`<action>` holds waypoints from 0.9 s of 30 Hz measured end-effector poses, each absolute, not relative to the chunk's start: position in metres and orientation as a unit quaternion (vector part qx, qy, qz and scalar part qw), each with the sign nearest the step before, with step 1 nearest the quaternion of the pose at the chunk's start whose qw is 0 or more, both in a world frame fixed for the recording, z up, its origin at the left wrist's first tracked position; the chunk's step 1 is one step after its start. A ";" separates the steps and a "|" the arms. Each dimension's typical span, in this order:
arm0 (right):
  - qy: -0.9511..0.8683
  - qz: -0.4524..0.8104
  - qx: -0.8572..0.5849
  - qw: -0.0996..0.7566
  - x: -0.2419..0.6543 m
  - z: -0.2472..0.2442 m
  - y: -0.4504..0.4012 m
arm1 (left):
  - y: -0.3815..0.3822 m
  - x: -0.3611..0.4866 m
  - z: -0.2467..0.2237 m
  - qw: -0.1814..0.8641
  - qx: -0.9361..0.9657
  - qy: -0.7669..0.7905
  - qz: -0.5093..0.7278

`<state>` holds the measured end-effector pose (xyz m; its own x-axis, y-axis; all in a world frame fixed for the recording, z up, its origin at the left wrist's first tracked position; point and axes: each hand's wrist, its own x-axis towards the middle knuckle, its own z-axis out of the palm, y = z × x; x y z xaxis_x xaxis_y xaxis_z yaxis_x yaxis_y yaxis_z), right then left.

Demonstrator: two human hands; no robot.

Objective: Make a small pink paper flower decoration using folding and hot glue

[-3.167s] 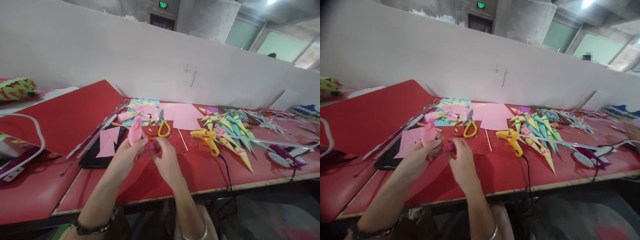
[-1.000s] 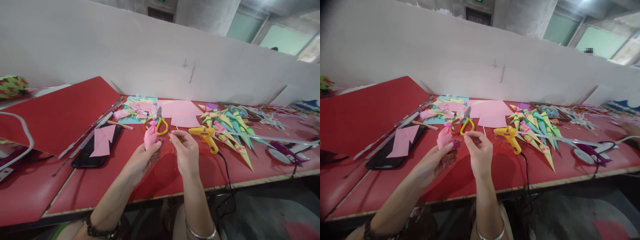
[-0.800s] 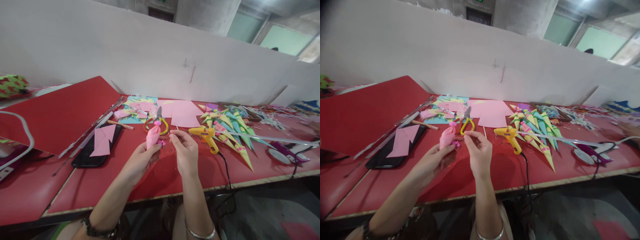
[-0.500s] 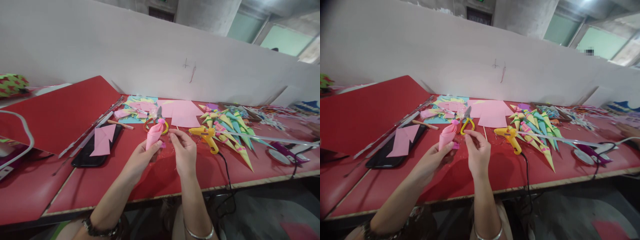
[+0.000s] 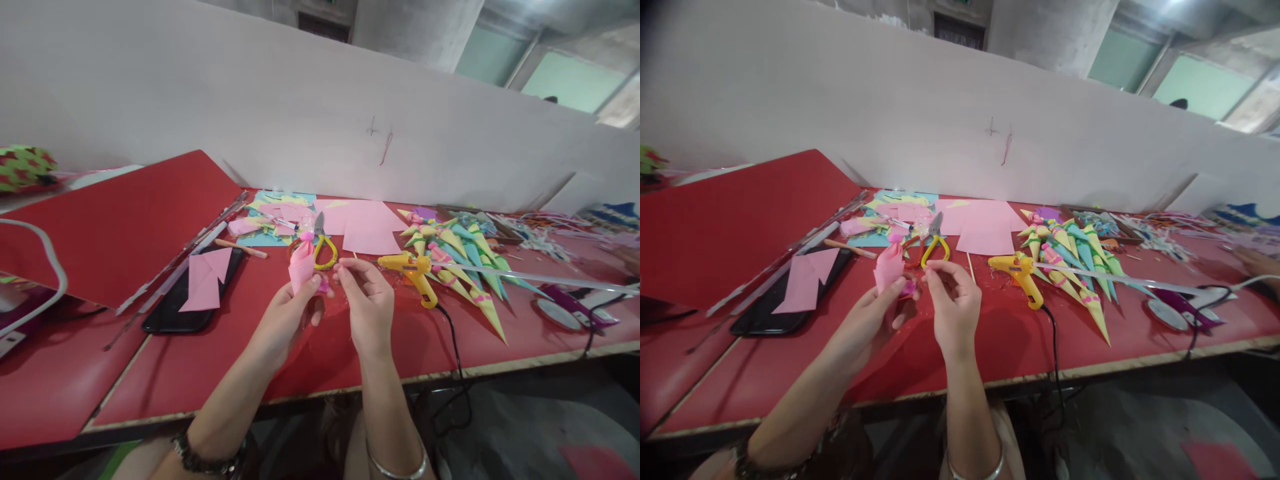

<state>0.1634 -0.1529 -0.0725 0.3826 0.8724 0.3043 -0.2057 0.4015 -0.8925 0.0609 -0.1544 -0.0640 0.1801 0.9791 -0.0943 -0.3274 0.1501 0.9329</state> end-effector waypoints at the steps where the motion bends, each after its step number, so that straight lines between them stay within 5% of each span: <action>1: -0.411 0.377 -0.396 0.729 0.163 -0.072 -0.153 | -0.155 0.061 -0.064 0.651 0.408 0.390 0.507; 27: -0.530 0.329 -0.344 0.702 0.169 -0.067 -0.156 | -0.162 0.064 -0.062 0.717 0.403 0.343 0.453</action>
<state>0.1688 -0.1562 -0.0668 0.2217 0.8262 0.5179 -0.0958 0.5470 -0.8317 0.0636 -0.1623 -0.0621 0.3550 0.9263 -0.1260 -0.3734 0.2641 0.8893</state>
